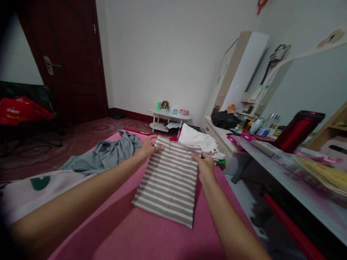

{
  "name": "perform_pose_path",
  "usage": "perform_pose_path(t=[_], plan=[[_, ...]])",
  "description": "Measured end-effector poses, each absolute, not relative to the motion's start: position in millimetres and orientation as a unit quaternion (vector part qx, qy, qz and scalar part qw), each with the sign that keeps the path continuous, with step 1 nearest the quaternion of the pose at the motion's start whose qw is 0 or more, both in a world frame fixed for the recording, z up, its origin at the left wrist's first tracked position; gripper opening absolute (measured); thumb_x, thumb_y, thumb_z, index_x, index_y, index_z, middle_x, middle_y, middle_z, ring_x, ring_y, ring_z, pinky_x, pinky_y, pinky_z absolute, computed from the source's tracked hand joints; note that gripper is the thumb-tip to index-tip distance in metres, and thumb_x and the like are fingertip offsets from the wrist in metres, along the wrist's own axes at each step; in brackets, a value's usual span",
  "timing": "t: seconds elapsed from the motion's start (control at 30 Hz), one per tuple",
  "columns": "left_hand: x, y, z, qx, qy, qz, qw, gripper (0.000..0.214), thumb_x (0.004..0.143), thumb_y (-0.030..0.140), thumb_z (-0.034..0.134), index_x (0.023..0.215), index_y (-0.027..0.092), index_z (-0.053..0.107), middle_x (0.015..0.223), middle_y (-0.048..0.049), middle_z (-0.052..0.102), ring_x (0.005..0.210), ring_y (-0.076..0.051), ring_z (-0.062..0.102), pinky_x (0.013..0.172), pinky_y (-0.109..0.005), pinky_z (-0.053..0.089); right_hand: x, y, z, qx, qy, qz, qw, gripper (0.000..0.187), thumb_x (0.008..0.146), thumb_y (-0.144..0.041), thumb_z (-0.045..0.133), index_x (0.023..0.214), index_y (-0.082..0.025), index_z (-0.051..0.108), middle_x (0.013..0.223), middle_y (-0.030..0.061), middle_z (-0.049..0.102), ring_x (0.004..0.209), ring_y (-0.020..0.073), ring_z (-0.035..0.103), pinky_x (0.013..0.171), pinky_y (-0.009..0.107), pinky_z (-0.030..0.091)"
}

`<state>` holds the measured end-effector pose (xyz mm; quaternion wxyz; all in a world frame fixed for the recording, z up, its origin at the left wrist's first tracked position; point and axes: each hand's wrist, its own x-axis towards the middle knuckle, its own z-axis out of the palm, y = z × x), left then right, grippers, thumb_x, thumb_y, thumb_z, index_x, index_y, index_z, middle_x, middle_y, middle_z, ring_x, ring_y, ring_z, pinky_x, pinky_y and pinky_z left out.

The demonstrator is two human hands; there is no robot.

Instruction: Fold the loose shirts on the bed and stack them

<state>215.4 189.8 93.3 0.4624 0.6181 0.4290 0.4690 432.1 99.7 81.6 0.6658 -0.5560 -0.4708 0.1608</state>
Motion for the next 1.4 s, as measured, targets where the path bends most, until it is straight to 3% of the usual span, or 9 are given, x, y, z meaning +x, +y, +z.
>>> perform_pose_path(t=[0.17,0.33,0.5,0.67,0.83,0.93,1.07,1.17,1.4], plan=[[199.1,186.5,158.0,0.714,0.196,0.576,0.347,0.056,0.065,0.010,0.071,0.117,0.015,0.052,0.093,-0.0040,0.069,0.083,-0.017,0.065,0.073,-0.027,0.050,442.2,86.6,138.7,-0.507,-0.486,0.038,0.711,0.038,0.061,-0.028,0.072,0.097,-0.016,0.066,0.091,0.0019,0.070,0.079,0.0170,0.063,0.074,0.030,0.050],[164.1,144.0,98.3,0.812,0.215,0.502,0.207,0.027,0.071,0.009,0.062,0.096,0.018,0.066,0.089,-0.0030,0.069,0.082,-0.017,0.060,0.075,-0.027,0.045,443.5,30.6,75.8,-0.616,-0.554,0.006,0.559,0.028,0.060,-0.020,0.058,0.086,-0.018,0.067,0.084,0.0032,0.069,0.081,0.0204,0.062,0.076,0.032,0.049],[127.3,103.1,6.5,0.915,0.140,0.265,0.269,0.037,0.061,-0.005,0.047,0.078,0.019,0.071,0.080,-0.0020,0.070,0.081,-0.015,0.061,0.075,-0.023,0.044,450.6,-22.9,-5.5,-0.644,-0.667,0.167,0.334,0.031,0.063,-0.012,0.044,0.074,-0.022,0.071,0.095,0.0048,0.071,0.093,0.0211,0.064,0.087,0.035,0.048],[127.1,101.6,0.6,0.870,0.247,0.273,0.327,0.032,0.062,-0.003,0.042,0.066,0.017,0.067,0.078,-0.0020,0.068,0.075,-0.013,0.061,0.070,-0.021,0.045,440.7,-11.6,17.2,-0.654,-0.645,0.075,0.388,0.032,0.082,-0.024,0.046,0.104,-0.021,0.070,0.115,0.0088,0.066,0.109,0.0226,0.059,0.099,0.041,0.043],[145.6,100.1,11.9,0.839,0.363,0.343,0.215,0.028,0.082,0.023,0.054,0.108,0.018,0.066,0.106,-0.0082,0.065,0.097,-0.021,0.059,0.086,-0.032,0.045,393.8,8.8,15.0,-0.626,-0.705,0.012,0.332,0.049,0.091,-0.040,0.045,0.137,-0.023,0.048,0.146,0.0089,0.042,0.136,0.0230,0.035,0.112,0.045,0.028],[155.4,92.8,9.6,0.879,0.292,0.313,0.212,0.026,0.086,0.028,0.054,0.107,0.019,0.066,0.112,-0.0089,0.063,0.107,-0.022,0.055,0.095,-0.032,0.042,367.0,2.3,-6.9,-0.620,-0.753,0.052,0.214,0.053,0.089,-0.042,0.049,0.140,-0.031,0.042,0.151,0.0036,0.034,0.141,0.0257,0.024,0.113,0.052,0.019],[180.5,96.8,12.9,0.903,0.248,0.254,0.240,0.025,0.087,0.017,0.044,0.089,0.018,0.069,0.090,-0.0063,0.067,0.091,-0.018,0.060,0.086,-0.027,0.045,358.3,4.8,3.6,-0.629,-0.738,0.130,0.204,0.040,0.094,-0.044,0.038,0.114,-0.026,0.068,0.121,0.0046,0.066,0.121,0.0244,0.054,0.101,0.038,0.039],[208.7,113.1,17.4,0.902,0.269,0.247,0.231,0.034,0.085,0.012,0.041,0.108,0.018,0.065,0.104,-0.0062,0.067,0.101,-0.018,0.059,0.091,-0.027,0.044,369.4,29.8,25.9,-0.663,-0.685,0.123,0.277,0.049,0.095,-0.042,0.032,0.086,-0.020,0.074,0.084,0.0040,0.074,0.084,0.0204,0.068,0.077,0.028,0.049],[236.5,150.0,-16.8,0.893,0.377,0.170,0.180,0.063,0.090,0.041,0.044,0.141,0.004,0.036,0.150,-0.0190,0.032,0.140,-0.029,0.024,0.114,-0.042,0.020,390.9,79.5,-21.0,-0.699,-0.686,0.006,0.200,0.048,0.092,-0.032,0.038,0.135,-0.015,0.049,0.144,0.0100,0.045,0.135,0.0259,0.037,0.110,0.045,0.028]])
